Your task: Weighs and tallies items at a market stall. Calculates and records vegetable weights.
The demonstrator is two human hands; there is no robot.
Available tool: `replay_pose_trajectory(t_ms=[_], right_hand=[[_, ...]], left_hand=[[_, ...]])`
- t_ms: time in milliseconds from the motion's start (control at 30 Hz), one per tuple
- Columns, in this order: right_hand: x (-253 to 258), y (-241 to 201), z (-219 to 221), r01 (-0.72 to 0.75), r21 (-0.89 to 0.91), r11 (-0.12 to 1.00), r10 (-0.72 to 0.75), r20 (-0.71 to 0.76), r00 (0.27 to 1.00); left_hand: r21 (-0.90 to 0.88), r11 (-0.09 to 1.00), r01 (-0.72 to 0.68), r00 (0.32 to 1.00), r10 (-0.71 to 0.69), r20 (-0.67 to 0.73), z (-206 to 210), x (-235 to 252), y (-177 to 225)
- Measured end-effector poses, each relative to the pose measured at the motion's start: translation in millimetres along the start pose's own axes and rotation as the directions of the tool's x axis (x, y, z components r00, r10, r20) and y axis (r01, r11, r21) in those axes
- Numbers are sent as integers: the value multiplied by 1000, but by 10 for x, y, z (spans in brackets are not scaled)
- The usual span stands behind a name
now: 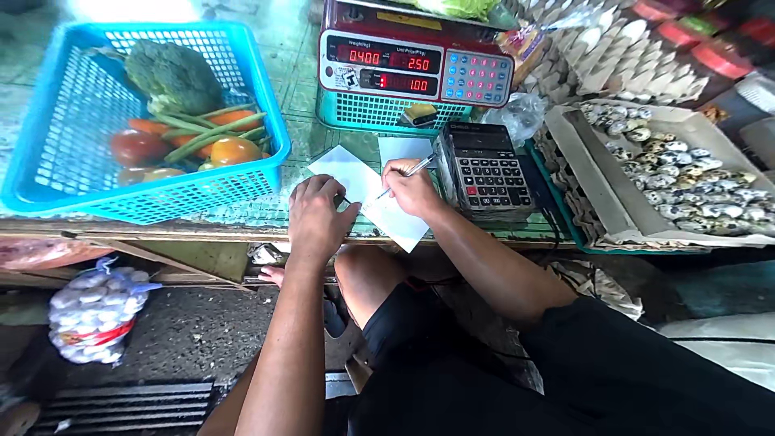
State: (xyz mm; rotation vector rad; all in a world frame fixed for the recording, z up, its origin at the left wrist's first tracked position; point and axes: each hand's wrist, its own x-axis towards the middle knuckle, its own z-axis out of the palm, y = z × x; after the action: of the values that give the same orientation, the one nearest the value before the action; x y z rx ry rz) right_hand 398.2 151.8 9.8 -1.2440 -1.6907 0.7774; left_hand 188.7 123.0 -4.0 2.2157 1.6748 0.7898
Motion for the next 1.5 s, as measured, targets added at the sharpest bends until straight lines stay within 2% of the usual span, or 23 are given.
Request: replay_pose_trajectory(t_ms=[167, 300, 700, 833, 900, 967, 1033, 1067, 1100, 1167, 1267, 1433, 1467, 1500], right_hand=[[10, 4, 9, -21, -6, 1000, 21, -22, 1000], [8, 9, 2, -25, -42, 999, 25, 19, 999], [43, 1, 29, -45, -102, 994, 42, -35, 999], [-57, -62, -17, -13, -16, 1000, 12, -81, 997], [-34, -346, -176, 43, 42, 998, -40, -66, 997], [144, -707, -460, 193, -58, 980, -198, -97, 975], [500, -1037, -811, 337, -315, 887, -395, -139, 908], [765, -1182, -991, 352, -455, 818, -455, -137, 880], [1071, -1280, -1163, 327, -572, 752, -460, -101, 882], [1715, -1284, -1403, 181, -709, 681, -316, -62, 947], [2390, -940, -1553, 36, -747, 664, -51, 3, 999], [2551, -917, -1560, 19, -847, 532, -6, 19, 1000], [2506, -986, -1548, 18, -857, 516, -4, 19, 1000], [2462, -1051, -1520, 41, -867, 496, -35, 27, 999]], left_hand=[[3, 1000, 2, 1000, -2, 3, -13, -2, 10], [2, 1000, -1, 1000, 1, 6, -27, -18, 24], [2, 1000, 20, 1000, -20, 0, -18, 26, -2], [-12, 1000, -10, 1000, 10, -29, -13, -3, 32], [-4, 1000, 19, 1000, -19, -5, -38, 35, 5], [9, 998, 63, 995, -64, 76, -85, 79, 3], [24, 996, 81, 990, -83, 110, -89, 78, 11], [28, 996, 80, 990, -82, 110, -90, 81, 18], [32, 996, 78, 991, -81, 111, -91, 81, 23], [40, 997, 72, 992, -76, 102, -79, 72, 24], [37, 996, 84, 992, -87, 92, -76, 45, 34], [-22, 995, 94, 993, -92, 76, -86, 16, 62], [-71, 995, 66, 998, -66, 4, -86, -14, 69], [-130, 992, 1, 990, -19, -140, -112, -73, 81]])
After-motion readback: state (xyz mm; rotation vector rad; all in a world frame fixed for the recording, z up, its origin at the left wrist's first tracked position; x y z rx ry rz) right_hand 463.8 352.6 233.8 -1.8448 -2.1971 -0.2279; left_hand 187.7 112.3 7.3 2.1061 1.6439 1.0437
